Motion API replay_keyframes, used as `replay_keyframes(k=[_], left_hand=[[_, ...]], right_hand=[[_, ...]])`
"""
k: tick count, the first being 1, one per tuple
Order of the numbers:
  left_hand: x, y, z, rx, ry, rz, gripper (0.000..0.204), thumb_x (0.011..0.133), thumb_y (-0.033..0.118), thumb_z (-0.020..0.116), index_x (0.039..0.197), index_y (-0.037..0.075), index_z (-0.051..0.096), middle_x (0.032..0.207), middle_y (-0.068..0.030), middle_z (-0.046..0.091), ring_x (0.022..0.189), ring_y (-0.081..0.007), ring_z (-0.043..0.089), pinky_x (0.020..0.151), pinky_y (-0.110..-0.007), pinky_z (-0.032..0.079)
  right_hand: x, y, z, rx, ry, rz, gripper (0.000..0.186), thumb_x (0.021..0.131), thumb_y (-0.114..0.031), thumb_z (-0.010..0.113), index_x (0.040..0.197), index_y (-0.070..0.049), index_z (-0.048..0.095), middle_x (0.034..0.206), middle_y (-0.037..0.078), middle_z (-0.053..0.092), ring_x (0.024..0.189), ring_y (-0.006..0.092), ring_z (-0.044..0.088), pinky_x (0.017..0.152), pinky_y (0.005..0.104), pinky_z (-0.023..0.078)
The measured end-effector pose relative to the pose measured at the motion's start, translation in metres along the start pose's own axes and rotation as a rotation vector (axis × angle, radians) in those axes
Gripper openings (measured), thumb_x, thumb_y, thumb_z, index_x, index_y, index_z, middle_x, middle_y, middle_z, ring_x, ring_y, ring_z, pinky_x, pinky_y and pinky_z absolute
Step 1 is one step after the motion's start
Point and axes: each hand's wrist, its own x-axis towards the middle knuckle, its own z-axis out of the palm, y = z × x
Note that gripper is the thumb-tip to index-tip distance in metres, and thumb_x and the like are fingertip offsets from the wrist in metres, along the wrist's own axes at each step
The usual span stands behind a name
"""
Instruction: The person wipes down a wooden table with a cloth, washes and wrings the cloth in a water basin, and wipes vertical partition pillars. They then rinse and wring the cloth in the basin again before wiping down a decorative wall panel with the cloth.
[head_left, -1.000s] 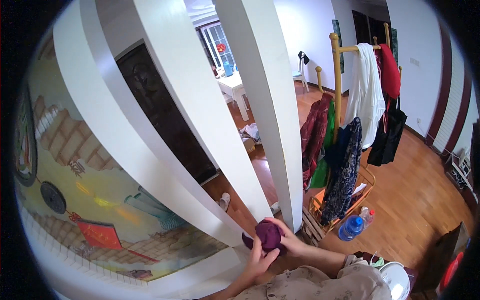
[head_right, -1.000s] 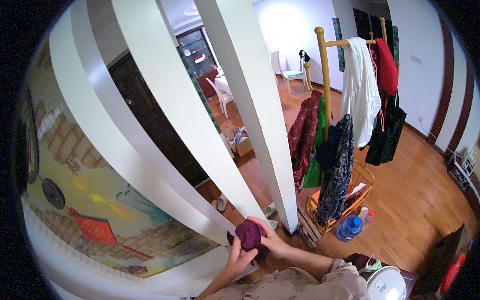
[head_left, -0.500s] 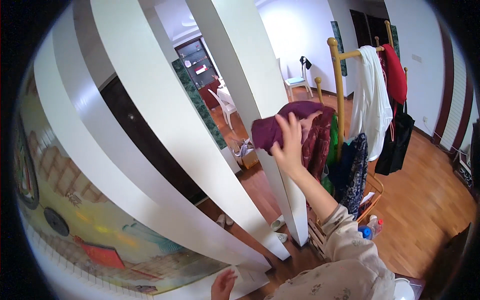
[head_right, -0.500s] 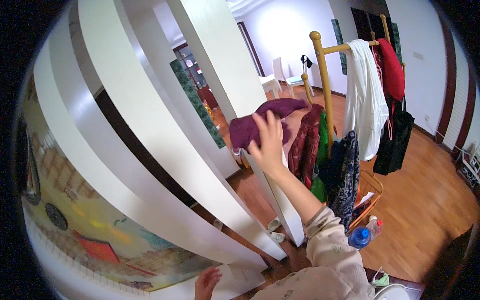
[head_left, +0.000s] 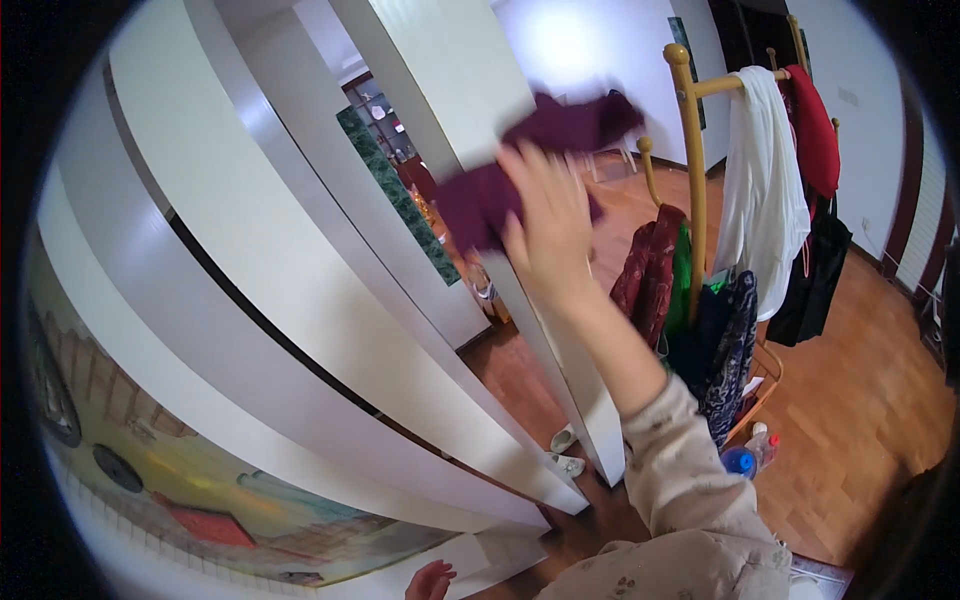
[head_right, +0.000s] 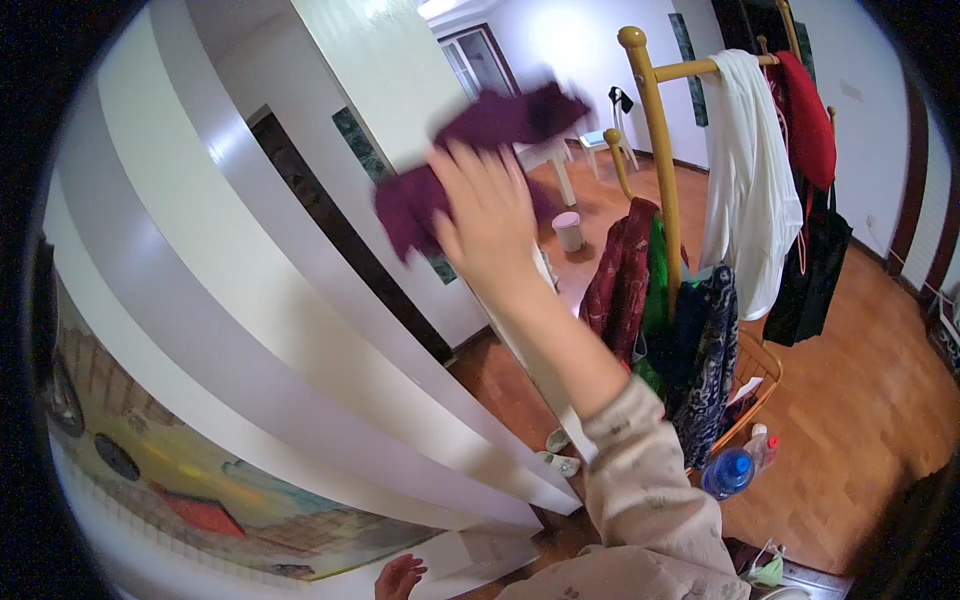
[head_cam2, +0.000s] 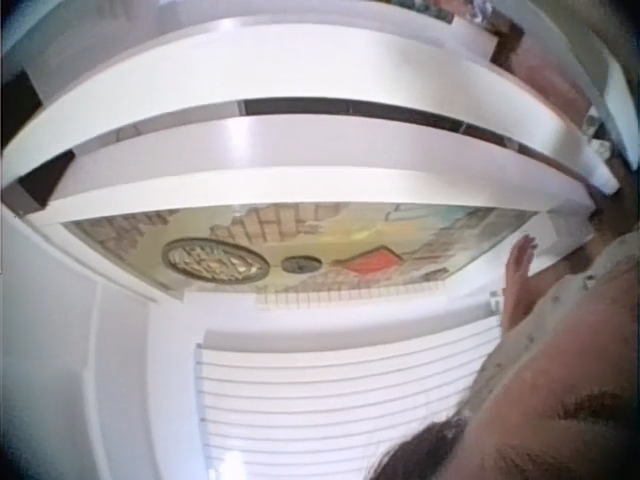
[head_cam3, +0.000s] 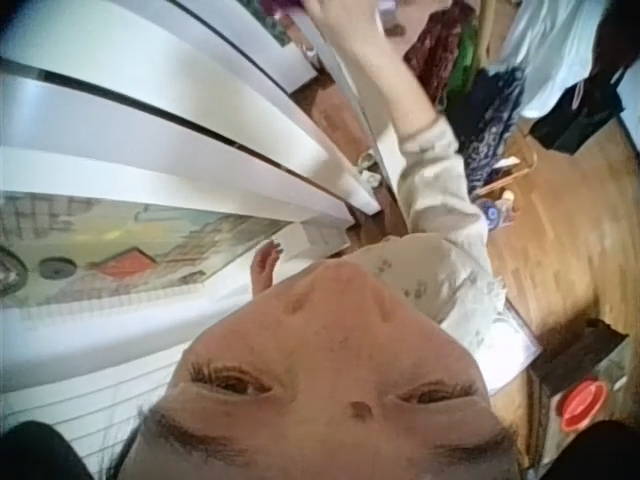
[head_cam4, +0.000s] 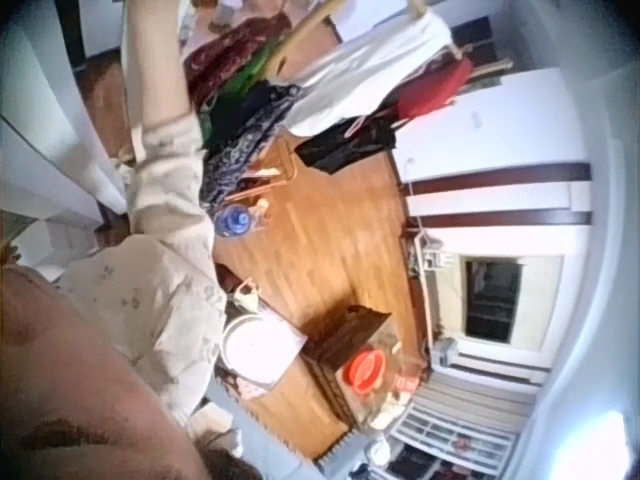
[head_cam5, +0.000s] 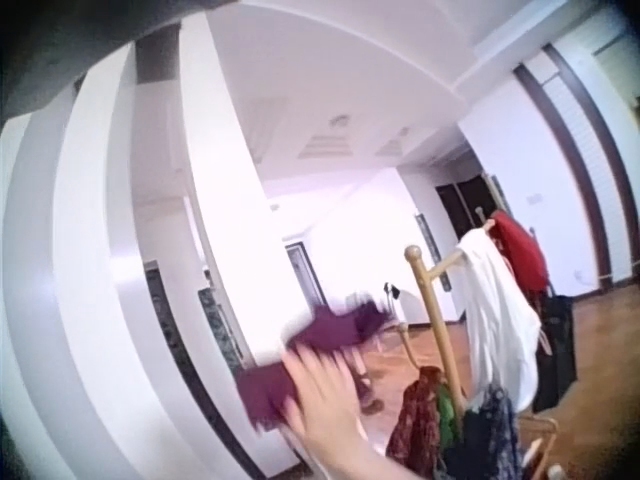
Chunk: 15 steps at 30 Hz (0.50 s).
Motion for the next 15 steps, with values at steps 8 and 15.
replay_keyframes(k=[8, 15], left_hand=[[-0.022, 0.004, 0.02, 0.058, -0.095, 0.018, 0.034, 0.09, 0.009, 0.055, 0.121, -0.002, 0.049, 0.112, -0.0109, 0.057, 0.102, -0.0193, 0.055, 0.089, -0.029, 0.043], [-0.034, -0.02, 0.013, 0.089, -0.146, 0.014, 0.032, 0.09, 0.009, 0.054, 0.121, -0.002, 0.049, 0.112, -0.0105, 0.057, 0.102, -0.019, 0.055, 0.091, -0.029, 0.043]], right_hand=[[-0.246, 0.01, -0.088, -0.022, -0.432, 0.35, 0.059, 0.064, -0.001, 0.054, 0.123, -0.007, 0.05, 0.113, 0.017, 0.052, 0.106, 0.0352, 0.047, 0.098, 0.0499, 0.03], [-0.244, 0.004, -0.126, 0.627, 0.208, 1.266, 0.045, 0.083, 0.004, 0.037, 0.127, -0.002, 0.04, 0.123, 0.01, 0.047, 0.113, 0.0212, 0.046, 0.101, 0.0313, 0.032]])
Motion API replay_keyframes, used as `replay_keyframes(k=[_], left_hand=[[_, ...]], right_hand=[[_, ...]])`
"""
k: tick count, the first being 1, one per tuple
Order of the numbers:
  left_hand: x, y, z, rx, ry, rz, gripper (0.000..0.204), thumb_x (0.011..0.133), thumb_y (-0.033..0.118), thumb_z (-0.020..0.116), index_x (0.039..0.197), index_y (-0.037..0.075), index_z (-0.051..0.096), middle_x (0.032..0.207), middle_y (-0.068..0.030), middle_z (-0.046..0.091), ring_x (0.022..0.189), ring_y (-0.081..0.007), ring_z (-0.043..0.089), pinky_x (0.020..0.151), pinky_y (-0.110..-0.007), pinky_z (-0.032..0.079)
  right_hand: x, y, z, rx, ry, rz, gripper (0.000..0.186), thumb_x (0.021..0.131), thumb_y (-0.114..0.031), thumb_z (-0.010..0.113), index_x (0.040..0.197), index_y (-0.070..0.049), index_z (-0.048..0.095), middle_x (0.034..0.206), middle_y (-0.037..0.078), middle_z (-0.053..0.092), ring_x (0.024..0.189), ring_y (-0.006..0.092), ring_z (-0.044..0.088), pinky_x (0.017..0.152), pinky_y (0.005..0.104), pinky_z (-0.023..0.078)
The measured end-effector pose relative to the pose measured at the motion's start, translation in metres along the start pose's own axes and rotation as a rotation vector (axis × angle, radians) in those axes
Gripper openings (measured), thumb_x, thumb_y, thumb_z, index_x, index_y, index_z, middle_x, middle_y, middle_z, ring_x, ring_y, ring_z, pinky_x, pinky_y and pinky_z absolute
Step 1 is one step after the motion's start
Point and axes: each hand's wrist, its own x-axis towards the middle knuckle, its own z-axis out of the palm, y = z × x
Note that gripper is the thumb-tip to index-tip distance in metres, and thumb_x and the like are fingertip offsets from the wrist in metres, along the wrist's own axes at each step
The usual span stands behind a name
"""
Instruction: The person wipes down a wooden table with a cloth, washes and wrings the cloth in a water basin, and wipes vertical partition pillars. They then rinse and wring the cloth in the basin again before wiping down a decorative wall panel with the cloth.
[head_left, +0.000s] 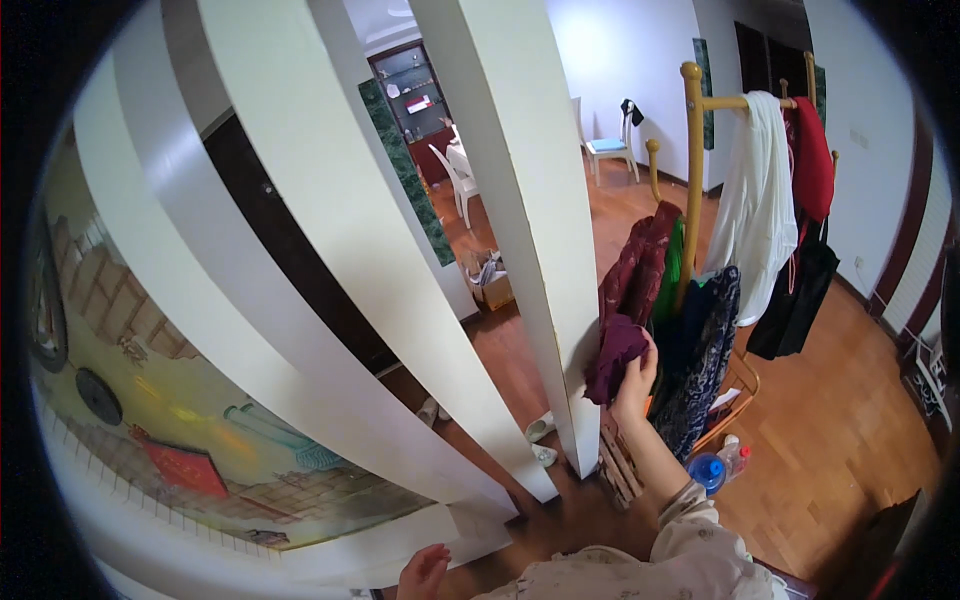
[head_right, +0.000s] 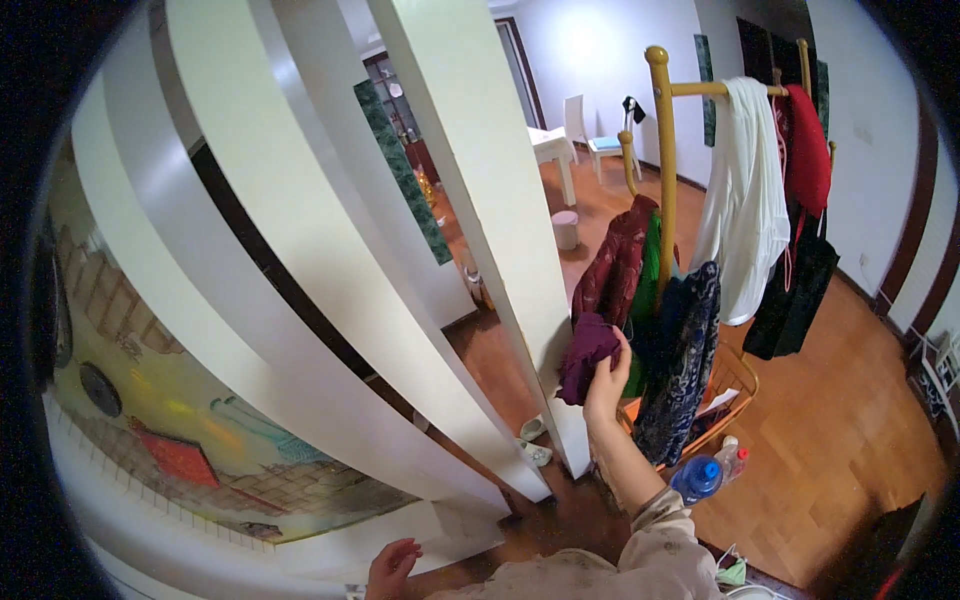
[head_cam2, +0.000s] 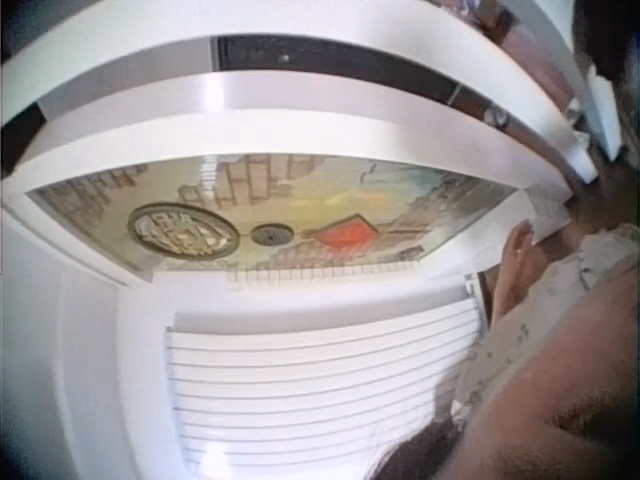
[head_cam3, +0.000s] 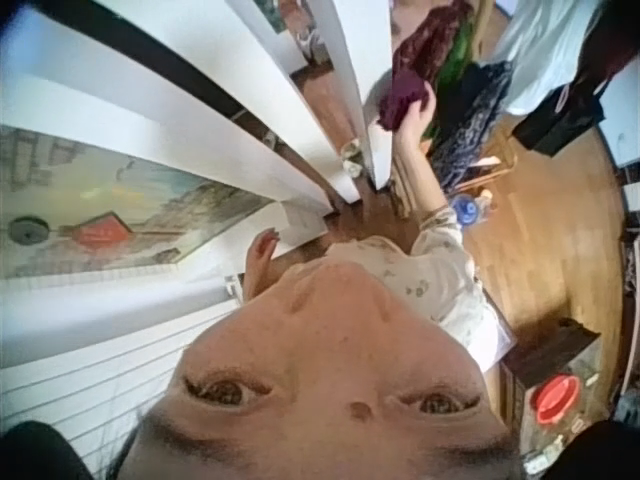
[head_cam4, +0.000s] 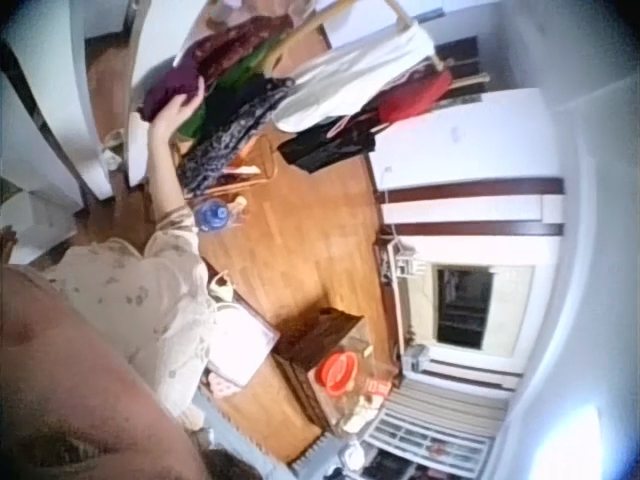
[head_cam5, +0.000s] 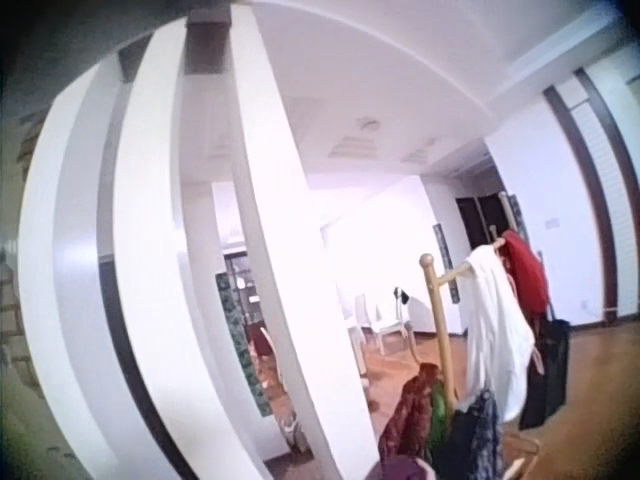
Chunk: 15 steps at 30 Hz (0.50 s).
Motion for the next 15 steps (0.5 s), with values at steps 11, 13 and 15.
replay_keyframes(k=[11, 13, 15], left_hand=[[-0.014, -0.053, -0.022, -0.128, 0.122, 0.011, 0.033, 0.089, 0.009, 0.057, 0.121, 0.002, 0.05, 0.11, -0.0102, 0.059, 0.101, -0.0181, 0.056, 0.09, -0.029, 0.043], [-0.014, -0.063, -0.025, -0.166, 0.146, 0.036, 0.033, 0.089, 0.009, 0.057, 0.12, 0.002, 0.051, 0.11, -0.0094, 0.059, 0.102, -0.018, 0.056, 0.091, -0.03, 0.043], [-0.014, -0.069, -0.027, -0.146, 0.156, 0.032, 0.033, 0.089, 0.009, 0.057, 0.12, 0.002, 0.051, 0.11, -0.0093, 0.059, 0.101, -0.0184, 0.056, 0.091, -0.03, 0.043]], right_hand=[[0.047, -0.142, 0.134, -0.242, -0.259, -1.122, 0.06, 0.073, 0.007, 0.045, 0.132, 0.002, 0.03, 0.131, 0.016, 0.038, 0.121, 0.0263, 0.041, 0.103, 0.0343, 0.03], [0.058, -0.142, 0.154, -0.433, -0.287, -1.119, 0.06, 0.073, 0.007, 0.041, 0.131, 0.003, 0.033, 0.13, 0.018, 0.04, 0.123, 0.0302, 0.038, 0.105, 0.0372, 0.027], [0.06, -0.128, 0.168, -0.561, -0.381, -0.982, 0.054, 0.077, 0.001, 0.044, 0.13, 0.003, 0.035, 0.129, 0.022, 0.041, 0.122, 0.0361, 0.038, 0.105, 0.0401, 0.025]])
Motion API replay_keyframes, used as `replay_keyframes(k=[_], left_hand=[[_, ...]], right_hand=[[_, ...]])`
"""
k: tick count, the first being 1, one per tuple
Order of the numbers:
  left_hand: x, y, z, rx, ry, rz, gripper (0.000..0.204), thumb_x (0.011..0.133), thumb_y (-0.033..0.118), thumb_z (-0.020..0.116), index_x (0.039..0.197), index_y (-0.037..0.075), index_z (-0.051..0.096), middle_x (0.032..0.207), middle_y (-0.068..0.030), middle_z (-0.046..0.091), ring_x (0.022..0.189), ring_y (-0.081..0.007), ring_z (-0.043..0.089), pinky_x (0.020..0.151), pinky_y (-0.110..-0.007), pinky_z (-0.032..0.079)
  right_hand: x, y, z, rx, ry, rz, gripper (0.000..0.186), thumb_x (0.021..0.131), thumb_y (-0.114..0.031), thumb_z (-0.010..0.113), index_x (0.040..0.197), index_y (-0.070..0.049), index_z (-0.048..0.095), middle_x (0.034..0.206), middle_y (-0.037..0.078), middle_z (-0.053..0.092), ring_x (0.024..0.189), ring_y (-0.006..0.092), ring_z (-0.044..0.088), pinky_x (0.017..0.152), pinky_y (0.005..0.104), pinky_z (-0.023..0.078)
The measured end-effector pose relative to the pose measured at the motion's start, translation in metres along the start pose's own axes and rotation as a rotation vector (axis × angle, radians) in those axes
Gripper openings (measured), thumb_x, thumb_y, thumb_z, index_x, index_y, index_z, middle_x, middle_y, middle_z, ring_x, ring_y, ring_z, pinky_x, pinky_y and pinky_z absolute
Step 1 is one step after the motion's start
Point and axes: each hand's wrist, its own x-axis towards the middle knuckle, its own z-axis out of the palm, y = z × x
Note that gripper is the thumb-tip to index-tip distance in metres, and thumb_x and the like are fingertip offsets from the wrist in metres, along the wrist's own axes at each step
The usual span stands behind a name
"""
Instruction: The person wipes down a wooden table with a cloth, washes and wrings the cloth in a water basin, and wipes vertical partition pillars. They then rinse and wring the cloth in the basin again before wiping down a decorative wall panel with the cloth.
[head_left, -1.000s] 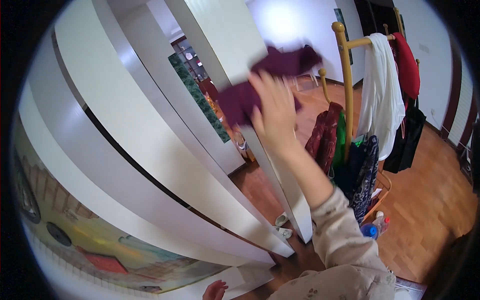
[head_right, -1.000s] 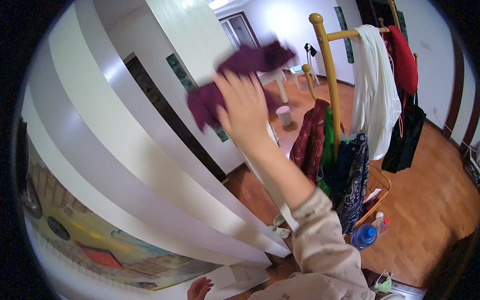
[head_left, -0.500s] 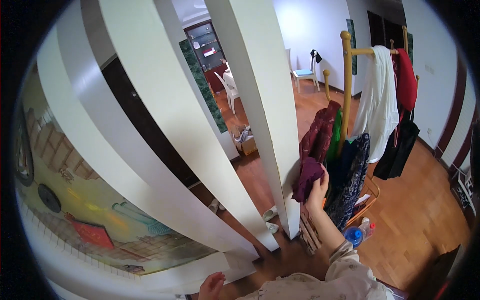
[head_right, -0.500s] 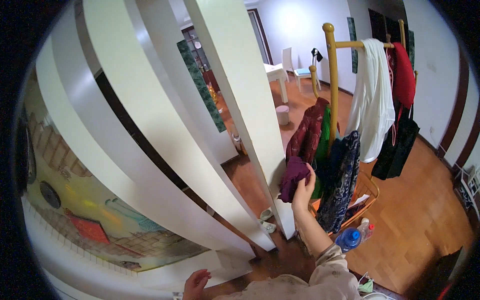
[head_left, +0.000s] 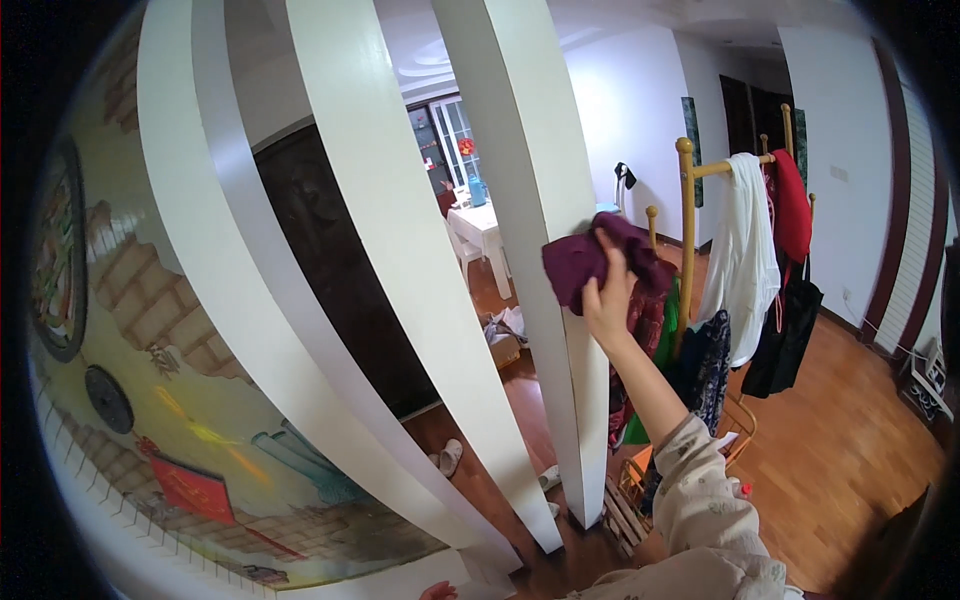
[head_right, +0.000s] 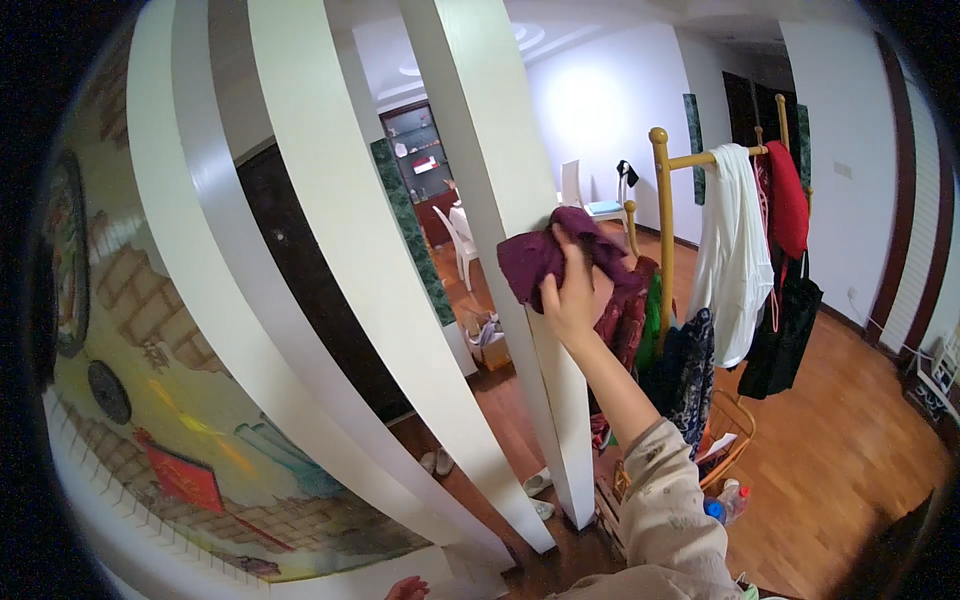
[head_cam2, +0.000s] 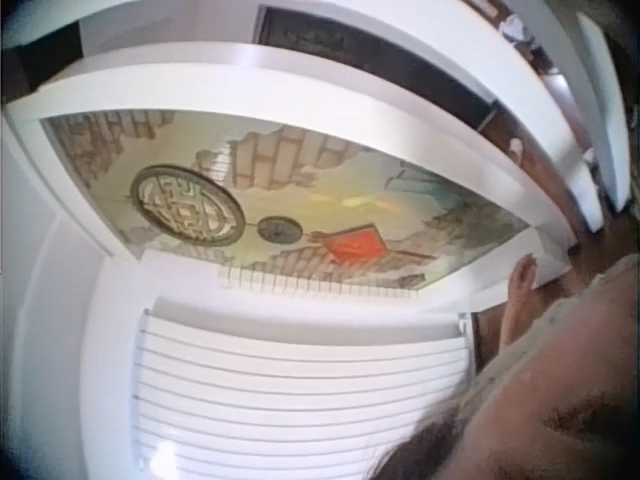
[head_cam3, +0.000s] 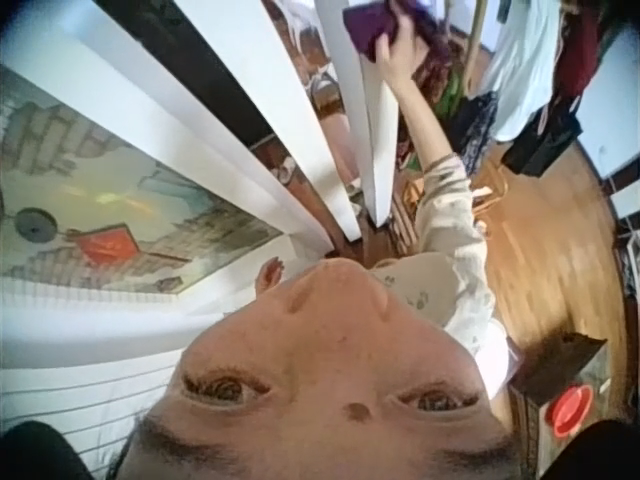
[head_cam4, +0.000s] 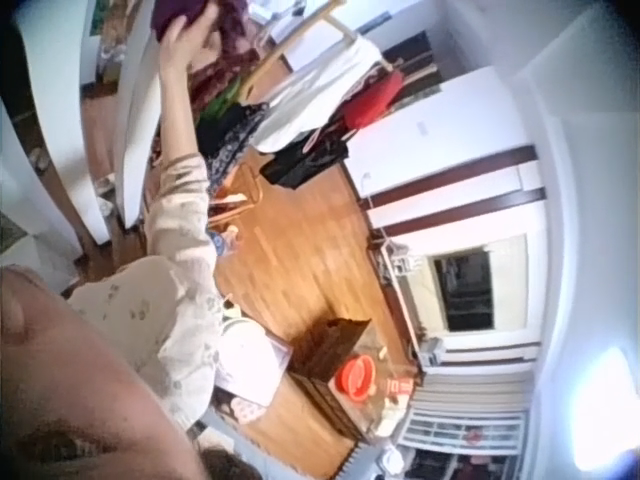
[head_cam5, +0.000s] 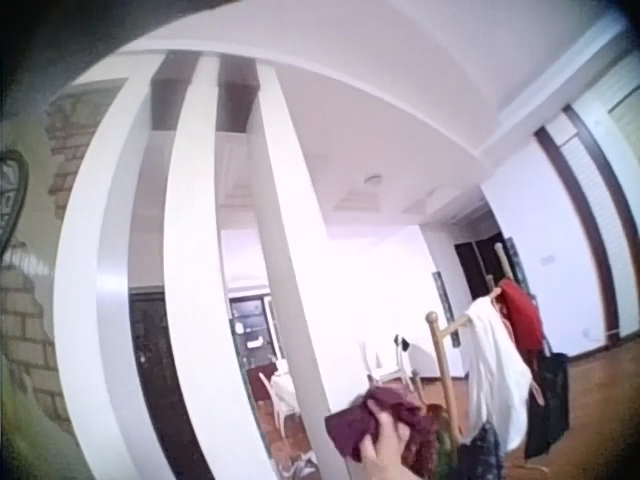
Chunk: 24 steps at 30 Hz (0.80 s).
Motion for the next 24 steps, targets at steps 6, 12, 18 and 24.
replay_keyframes(k=[6, 12, 18, 24], left_hand=[[0.007, 0.036, 0.02, 0.07, -0.01, 0.025, 0.031, 0.09, 0.01, 0.055, 0.12, 0.001, 0.051, 0.11, -0.0097, 0.059, 0.101, -0.0187, 0.056, 0.09, -0.029, 0.043], [0.019, 0.032, 0.023, 0.197, -0.068, 0.079, 0.028, 0.091, 0.011, 0.053, 0.118, 0.0, 0.052, 0.11, -0.0104, 0.059, 0.1, -0.0186, 0.056, 0.088, -0.028, 0.044], [0.018, 0.062, 0.035, 0.177, -0.223, 0.077, 0.029, 0.092, 0.011, 0.052, 0.118, 0.0, 0.052, 0.112, -0.01, 0.058, 0.102, -0.0182, 0.055, 0.09, -0.028, 0.042], [0.02, 0.031, -0.013, 0.184, -0.245, 0.059, 0.032, 0.091, 0.013, 0.054, 0.12, 0.001, 0.051, 0.113, -0.0103, 0.058, 0.104, -0.0177, 0.055, 0.09, -0.029, 0.043]], right_hand=[[-0.013, 0.035, 0.0, 0.345, 0.201, 0.325, 0.042, 0.085, -0.008, 0.049, 0.123, 0.008, 0.041, 0.123, 0.017, 0.049, 0.115, 0.0275, 0.047, 0.099, 0.0341, 0.034], [-0.009, 0.014, -0.056, 1.633, -0.214, 0.356, 0.029, 0.089, -0.019, 0.049, 0.112, -0.001, 0.049, 0.111, 0.011, 0.055, 0.101, 0.0245, 0.054, 0.091, 0.0364, 0.043], [-0.039, -0.035, -0.096, 1.195, 0.131, 0.619, 0.033, 0.093, -0.012, 0.043, 0.125, -0.003, 0.041, 0.123, 0.01, 0.047, 0.11, 0.0207, 0.049, 0.098, 0.0339, 0.039], [-0.058, -0.052, -0.084, 0.915, -0.464, 0.805, 0.039, 0.081, -0.005, 0.049, 0.12, -0.002, 0.046, 0.11, 0.006, 0.052, 0.104, 0.0163, 0.05, 0.091, 0.028, 0.041]])
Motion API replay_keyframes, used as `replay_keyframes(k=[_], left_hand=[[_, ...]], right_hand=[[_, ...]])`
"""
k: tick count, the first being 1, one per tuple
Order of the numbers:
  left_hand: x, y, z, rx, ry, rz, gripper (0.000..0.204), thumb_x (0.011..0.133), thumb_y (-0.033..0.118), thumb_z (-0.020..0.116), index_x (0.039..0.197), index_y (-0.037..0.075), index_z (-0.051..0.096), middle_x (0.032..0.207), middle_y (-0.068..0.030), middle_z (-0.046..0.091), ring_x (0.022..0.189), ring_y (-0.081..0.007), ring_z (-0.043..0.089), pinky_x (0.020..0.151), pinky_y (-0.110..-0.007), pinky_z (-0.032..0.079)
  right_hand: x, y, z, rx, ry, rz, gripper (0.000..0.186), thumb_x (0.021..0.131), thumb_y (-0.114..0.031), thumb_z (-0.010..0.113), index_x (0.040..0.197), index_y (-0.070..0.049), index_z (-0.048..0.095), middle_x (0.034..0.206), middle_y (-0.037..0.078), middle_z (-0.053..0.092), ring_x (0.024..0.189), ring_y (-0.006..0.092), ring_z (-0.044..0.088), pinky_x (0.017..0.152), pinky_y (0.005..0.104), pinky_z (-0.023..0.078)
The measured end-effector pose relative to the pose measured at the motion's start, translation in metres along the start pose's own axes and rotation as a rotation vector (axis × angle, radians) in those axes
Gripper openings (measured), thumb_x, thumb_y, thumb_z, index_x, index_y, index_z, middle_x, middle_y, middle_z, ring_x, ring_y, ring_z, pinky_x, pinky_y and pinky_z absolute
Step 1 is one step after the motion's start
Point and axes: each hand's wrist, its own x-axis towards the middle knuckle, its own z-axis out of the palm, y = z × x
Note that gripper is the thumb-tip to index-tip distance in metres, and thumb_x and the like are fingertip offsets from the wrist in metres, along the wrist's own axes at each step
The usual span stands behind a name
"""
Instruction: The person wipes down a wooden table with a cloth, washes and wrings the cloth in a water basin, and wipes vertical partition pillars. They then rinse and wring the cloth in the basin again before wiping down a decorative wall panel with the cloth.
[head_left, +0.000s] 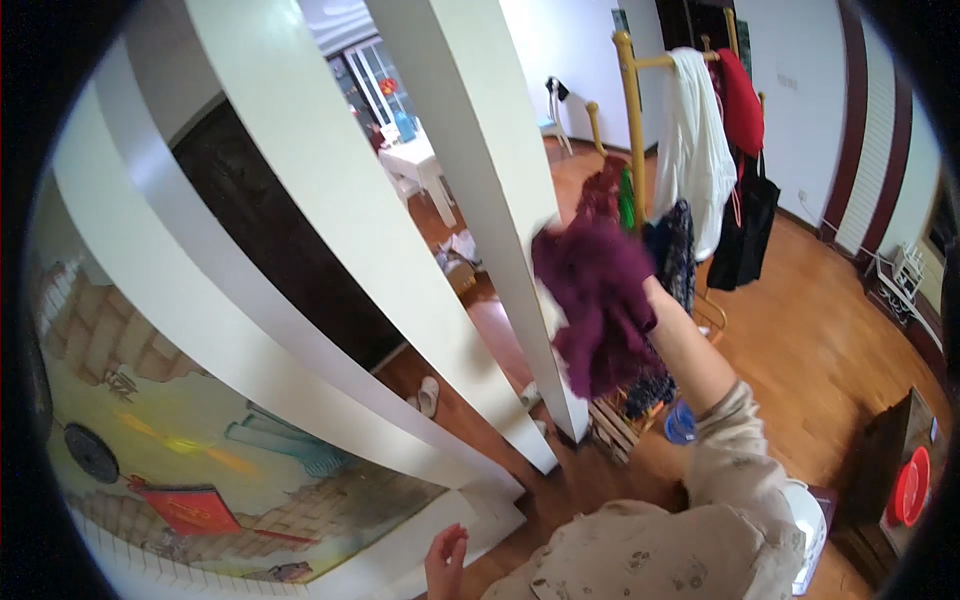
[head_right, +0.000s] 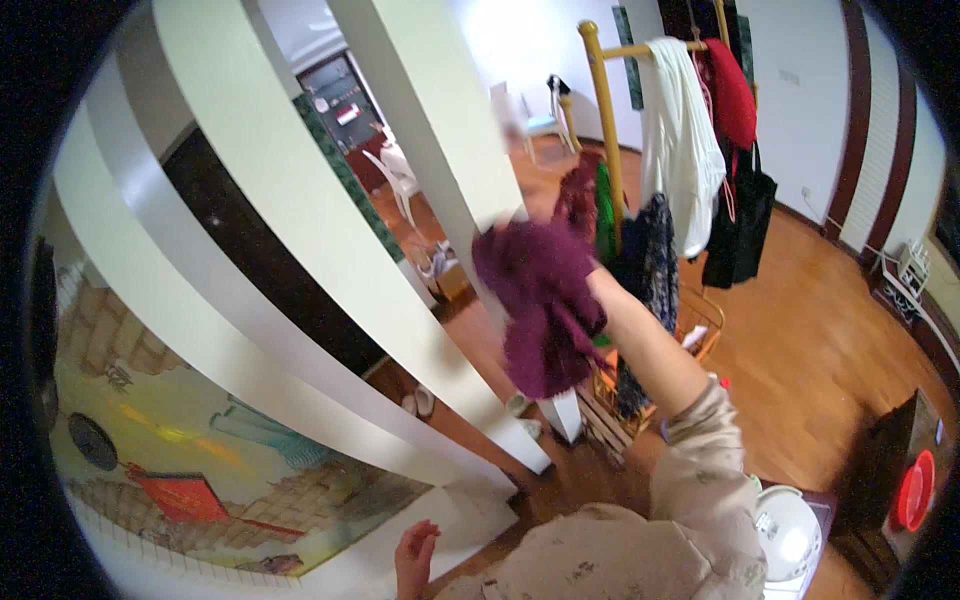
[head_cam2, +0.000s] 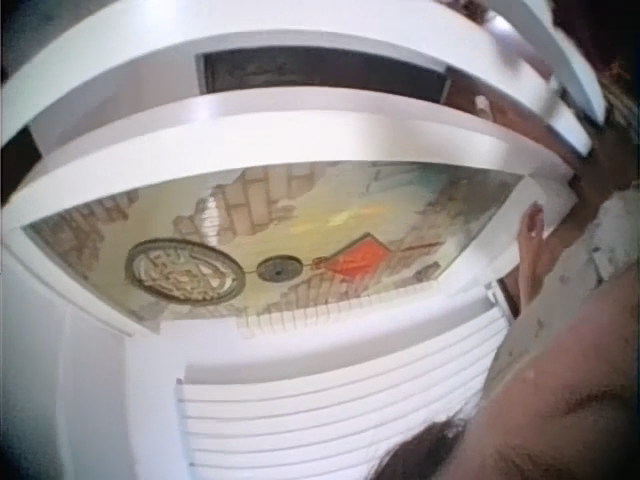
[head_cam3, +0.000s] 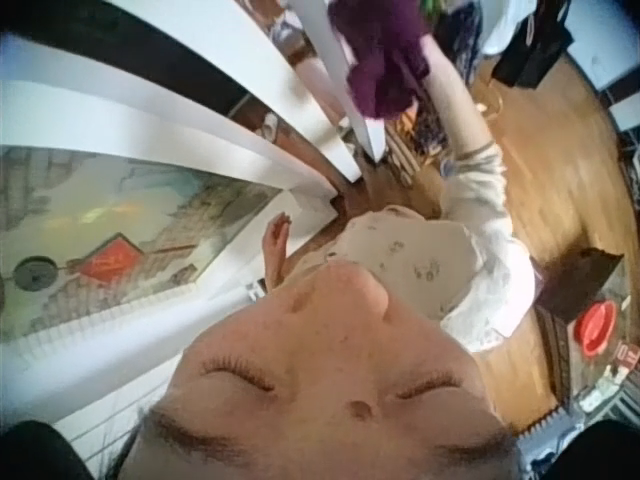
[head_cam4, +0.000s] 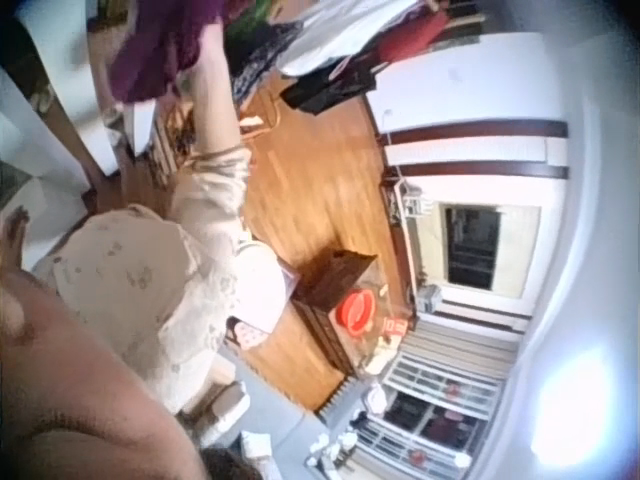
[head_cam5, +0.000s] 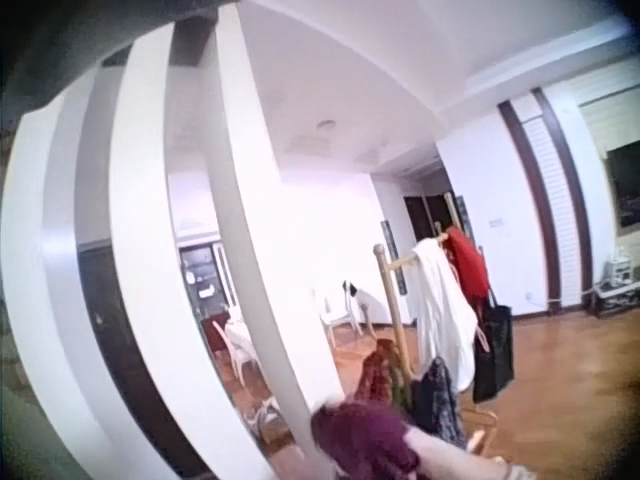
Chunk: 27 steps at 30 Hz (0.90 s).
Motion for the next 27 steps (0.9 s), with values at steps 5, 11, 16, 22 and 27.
replay_keyframes(k=[5, 11, 16, 22, 27], left_hand=[[0.009, -0.018, -0.004, 0.025, -0.016, -0.013, 0.032, 0.091, 0.016, 0.055, 0.119, 0.001, 0.052, 0.112, -0.012, 0.059, 0.103, -0.0186, 0.055, 0.09, -0.031, 0.043], [0.043, 0.015, -0.022, 0.2, 0.207, 0.033, 0.027, 0.091, 0.019, 0.055, 0.112, 0.002, 0.056, 0.104, -0.0092, 0.062, 0.097, -0.0192, 0.058, 0.085, -0.03, 0.045], [0.103, 0.044, -0.027, 0.065, 0.635, 0.511, 0.035, 0.092, 0.019, 0.052, 0.122, 0.002, 0.047, 0.113, -0.0105, 0.054, 0.1, -0.0205, 0.053, 0.082, -0.033, 0.045], [0.163, 0.112, -0.004, 0.381, 1.076, 0.723, 0.062, 0.09, 0.033, 0.053, 0.137, 0.004, 0.025, 0.135, -0.0194, 0.031, 0.119, -0.0326, 0.037, 0.096, -0.045, 0.034], [0.209, 0.102, 0.002, 0.514, 1.293, 0.687, 0.077, 0.089, 0.049, 0.045, 0.14, 0.0, 0.015, 0.14, -0.0253, 0.018, 0.126, -0.039, 0.025, 0.098, -0.053, 0.024]], right_hand=[[0.009, -0.013, -0.011, -0.494, 0.319, -0.175, 0.041, 0.076, 0.002, 0.053, 0.117, -0.003, 0.048, 0.103, 0.007, 0.056, 0.098, 0.0152, 0.054, 0.086, 0.0278, 0.043], [0.068, -0.042, 0.017, -1.045, 0.47, -1.017, 0.059, 0.067, 0.007, 0.05, 0.125, -0.003, 0.044, 0.123, 0.017, 0.046, 0.117, 0.0334, 0.043, 0.1, 0.0398, 0.033], [0.131, 0.023, -0.003, -1.447, 0.274, -0.953, 0.058, 0.064, -0.006, 0.063, 0.122, -0.014, 0.054, 0.119, 0.019, 0.048, 0.109, 0.0388, 0.047, 0.096, 0.0502, 0.034], [0.236, -0.094, 0.012, -1.251, 0.105, -1.25, 0.059, 0.071, -0.007, 0.058, 0.128, -0.018, 0.049, 0.121, 0.014, 0.051, 0.11, 0.0356, 0.048, 0.097, 0.0447, 0.035], [0.375, -0.302, 0.064, -1.213, 0.229, -1.416, 0.042, 0.087, -0.025, 0.044, 0.129, -0.028, 0.041, 0.127, 0.012, 0.046, 0.099, 0.0382, 0.055, 0.085, 0.0439, 0.045]])
